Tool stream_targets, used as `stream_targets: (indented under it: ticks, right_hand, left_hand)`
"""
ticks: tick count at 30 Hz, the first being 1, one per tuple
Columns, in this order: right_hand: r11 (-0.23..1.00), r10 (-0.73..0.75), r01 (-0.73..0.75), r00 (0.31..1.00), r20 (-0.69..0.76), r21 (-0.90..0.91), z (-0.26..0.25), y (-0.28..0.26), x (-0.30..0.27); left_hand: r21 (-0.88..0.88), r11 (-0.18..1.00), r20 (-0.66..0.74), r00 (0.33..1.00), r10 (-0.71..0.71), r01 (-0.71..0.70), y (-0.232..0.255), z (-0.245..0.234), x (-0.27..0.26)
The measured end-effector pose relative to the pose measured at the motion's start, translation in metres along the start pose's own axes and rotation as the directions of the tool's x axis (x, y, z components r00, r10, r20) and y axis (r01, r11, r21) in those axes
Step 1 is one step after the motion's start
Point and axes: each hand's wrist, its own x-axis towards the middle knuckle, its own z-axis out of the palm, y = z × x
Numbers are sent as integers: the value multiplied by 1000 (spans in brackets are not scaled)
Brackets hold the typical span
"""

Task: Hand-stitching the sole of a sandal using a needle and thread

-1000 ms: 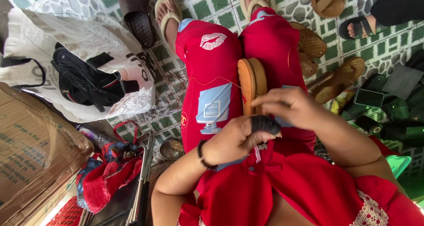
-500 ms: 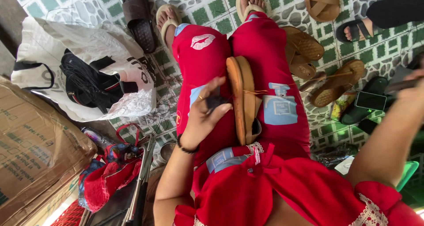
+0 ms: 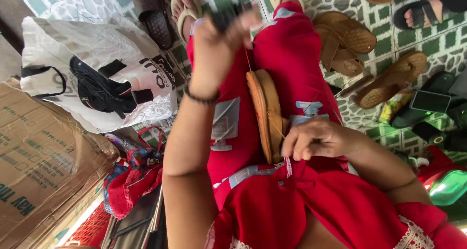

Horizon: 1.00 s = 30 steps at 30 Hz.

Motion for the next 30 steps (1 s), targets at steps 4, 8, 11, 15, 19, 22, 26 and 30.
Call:
stream_targets:
  ticks: [4,8,11,15,19,22,26,30]
  right_hand:
    - [971,111,-159,962,-250,-181,6,-10,33]
    - [959,41,-152,909,-415,-239,8,-14,33]
    - [931,-144,-140,705,-694,-336,2,-8,14]
    - [766,-413,-165,614,-672,-622,8,24,-13]
    - [554,-298,-131,891,-343,-822,4,24,-27]
    - [416,-185,-76,969,-167,-906,10,-20,15]
    - [361,-36,-179,978,-205,-915,11,-32,21]
    - [360,19,-251,965,-262,-899,14,-41,24]
  left_hand:
    - [44,999,-157,988,4,3,-29,-20,49]
    - [44,989,-249,961,-123,138,-65,-43,55]
    - [21,964,-360,902,-239,264,-78,-79,30]
    - [162,942,-409,889,-206,293,-109,-179,-66]
    - [923,-119,-383,895,-226,365,-155,-219,-149]
    - [786,602,-116,990,-77,139,-4,-89,-97]
    - [528,831,196,977,81,-175,-19,-43,-114]
    - [482,814,352,922,159,-325,-38,-15,-101]
